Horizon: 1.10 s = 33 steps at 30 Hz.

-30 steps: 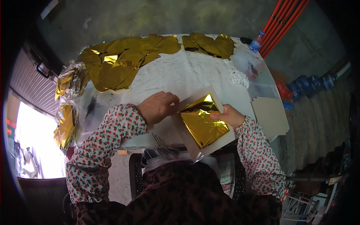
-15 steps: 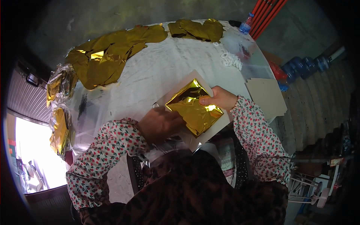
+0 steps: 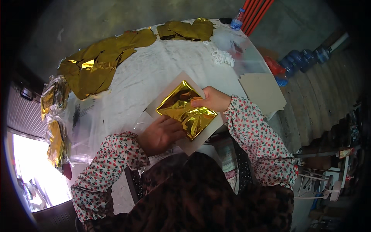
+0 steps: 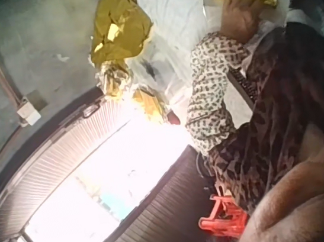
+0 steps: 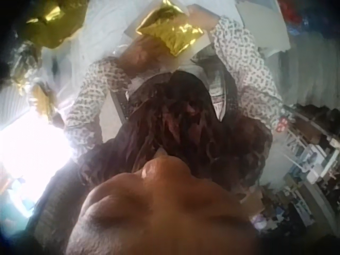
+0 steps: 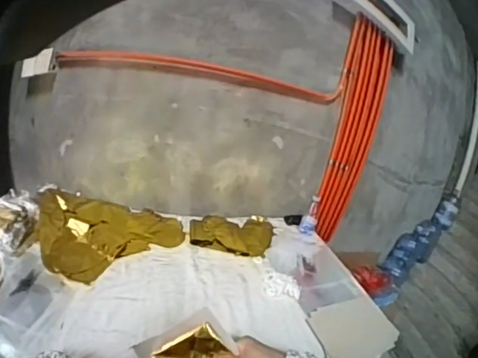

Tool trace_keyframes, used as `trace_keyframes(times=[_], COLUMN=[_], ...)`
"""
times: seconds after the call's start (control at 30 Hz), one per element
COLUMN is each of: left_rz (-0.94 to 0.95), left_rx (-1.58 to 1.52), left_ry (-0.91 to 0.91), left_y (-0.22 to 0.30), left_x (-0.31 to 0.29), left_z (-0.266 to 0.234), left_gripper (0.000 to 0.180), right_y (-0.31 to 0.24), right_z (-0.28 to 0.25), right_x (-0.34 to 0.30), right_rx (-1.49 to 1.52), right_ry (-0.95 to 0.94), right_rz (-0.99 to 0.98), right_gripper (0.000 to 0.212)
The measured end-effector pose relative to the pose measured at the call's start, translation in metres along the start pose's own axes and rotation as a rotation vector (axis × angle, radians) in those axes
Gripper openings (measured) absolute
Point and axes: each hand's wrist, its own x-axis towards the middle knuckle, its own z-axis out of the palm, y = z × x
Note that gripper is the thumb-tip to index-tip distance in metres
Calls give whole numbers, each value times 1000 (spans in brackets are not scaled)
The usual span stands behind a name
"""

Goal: The person folds a gold foil balloon by hand, places it onto a cardboard backing, and slides both into a plastic sleeve. They then place a white plastic clip inside the sleeve and press the package flat.

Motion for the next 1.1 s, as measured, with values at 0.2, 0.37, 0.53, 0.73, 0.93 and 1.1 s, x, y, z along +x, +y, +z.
trace_keyframes(times=[0.2,0.37,0.53,0.73,0.93,1.1], left_rz=[-61,-39,-24,-217,-455,-501], left_rx=[-44,-44,-15,284,403,172], left_ry=[-42,-21,-85,-4,-66,-257], left_y=[-5,-3,2,10,1,-12], left_x=[0,-6,-13,-17,-28,-36], left_z=[0,-2,-7,-16,-26,-33], left_gripper=[21,26,29,66,106,110], right_y=[1,-4,-2,20,26,22], right_z=[11,34,69,107,121,128], right_x=[-6,-23,-51,-62,-63,-56], right_rx=[82,258,507,585,798,822], right_ry=[18,94,225,345,328,305], right_rz=[10,-1,-10,-62,-108,-125], right_gripper=[27,25,27,26,25,24])
